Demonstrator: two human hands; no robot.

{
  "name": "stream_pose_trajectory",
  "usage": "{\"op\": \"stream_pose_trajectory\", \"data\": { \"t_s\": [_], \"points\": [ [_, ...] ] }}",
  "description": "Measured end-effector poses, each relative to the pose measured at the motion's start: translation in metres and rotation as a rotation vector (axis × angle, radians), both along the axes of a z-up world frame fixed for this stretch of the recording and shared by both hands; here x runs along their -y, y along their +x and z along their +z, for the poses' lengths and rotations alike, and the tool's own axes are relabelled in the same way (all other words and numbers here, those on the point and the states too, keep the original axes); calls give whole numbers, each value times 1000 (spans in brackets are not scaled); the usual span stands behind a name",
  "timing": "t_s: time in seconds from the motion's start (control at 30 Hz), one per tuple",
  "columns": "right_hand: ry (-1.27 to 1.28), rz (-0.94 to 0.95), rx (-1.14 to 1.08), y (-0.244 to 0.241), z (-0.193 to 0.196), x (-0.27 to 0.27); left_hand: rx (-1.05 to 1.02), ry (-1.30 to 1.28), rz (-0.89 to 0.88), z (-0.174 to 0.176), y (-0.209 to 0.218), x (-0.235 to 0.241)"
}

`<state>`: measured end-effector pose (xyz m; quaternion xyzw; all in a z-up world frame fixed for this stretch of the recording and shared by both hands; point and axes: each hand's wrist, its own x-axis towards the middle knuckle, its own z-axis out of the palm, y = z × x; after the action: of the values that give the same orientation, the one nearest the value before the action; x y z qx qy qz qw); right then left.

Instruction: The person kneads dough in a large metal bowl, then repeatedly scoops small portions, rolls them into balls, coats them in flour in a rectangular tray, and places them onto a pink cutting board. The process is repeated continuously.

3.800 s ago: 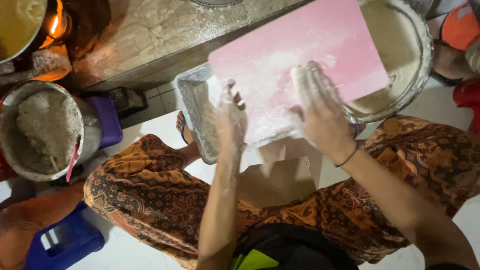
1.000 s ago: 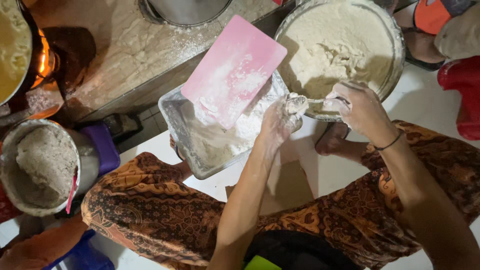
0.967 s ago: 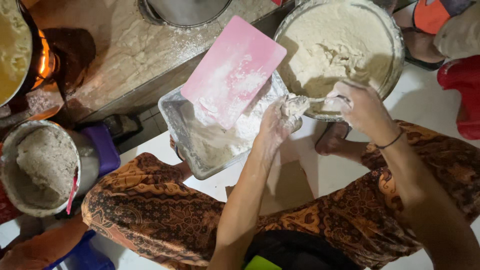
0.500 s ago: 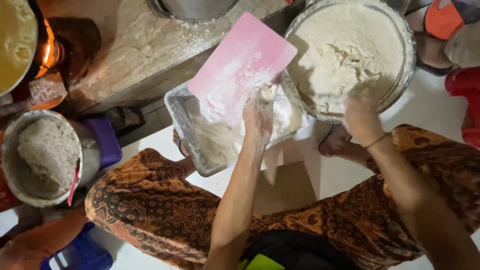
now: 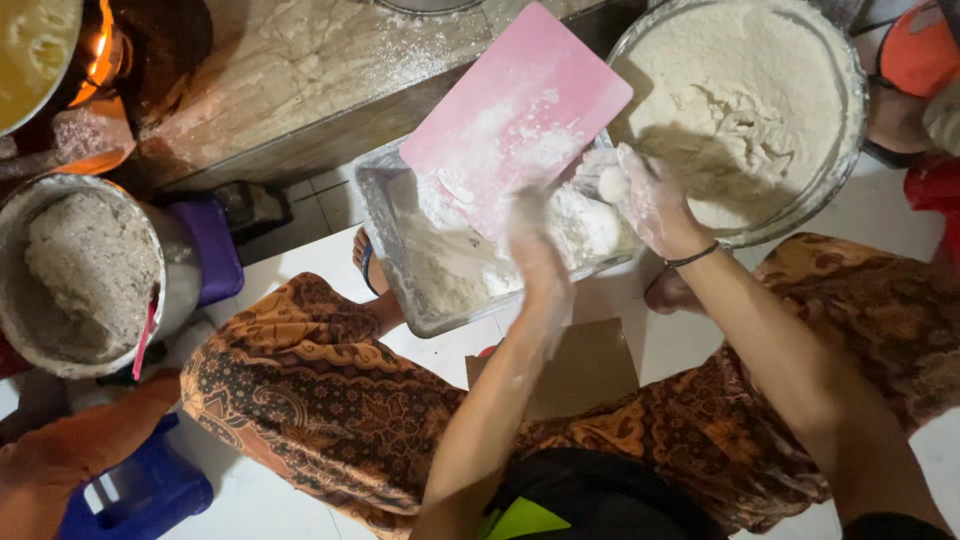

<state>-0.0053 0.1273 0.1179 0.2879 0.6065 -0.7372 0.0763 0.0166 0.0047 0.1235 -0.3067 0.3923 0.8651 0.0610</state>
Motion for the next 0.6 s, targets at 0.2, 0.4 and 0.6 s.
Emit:
{"op": "stream_pose_trajectory", "data": {
  "t_s": [0.2,0.4,0.6],
  "points": [
    [-175,-192,-31,-10,-3,1,302,-744,27,-100,-86,84],
    [968,401,-398,-6,-16,-1,84,-11,-178,-143,-73,96],
    [1827,731,-878,25,-25,11,22,105,-82,-154,-40,95]
  ]
}}
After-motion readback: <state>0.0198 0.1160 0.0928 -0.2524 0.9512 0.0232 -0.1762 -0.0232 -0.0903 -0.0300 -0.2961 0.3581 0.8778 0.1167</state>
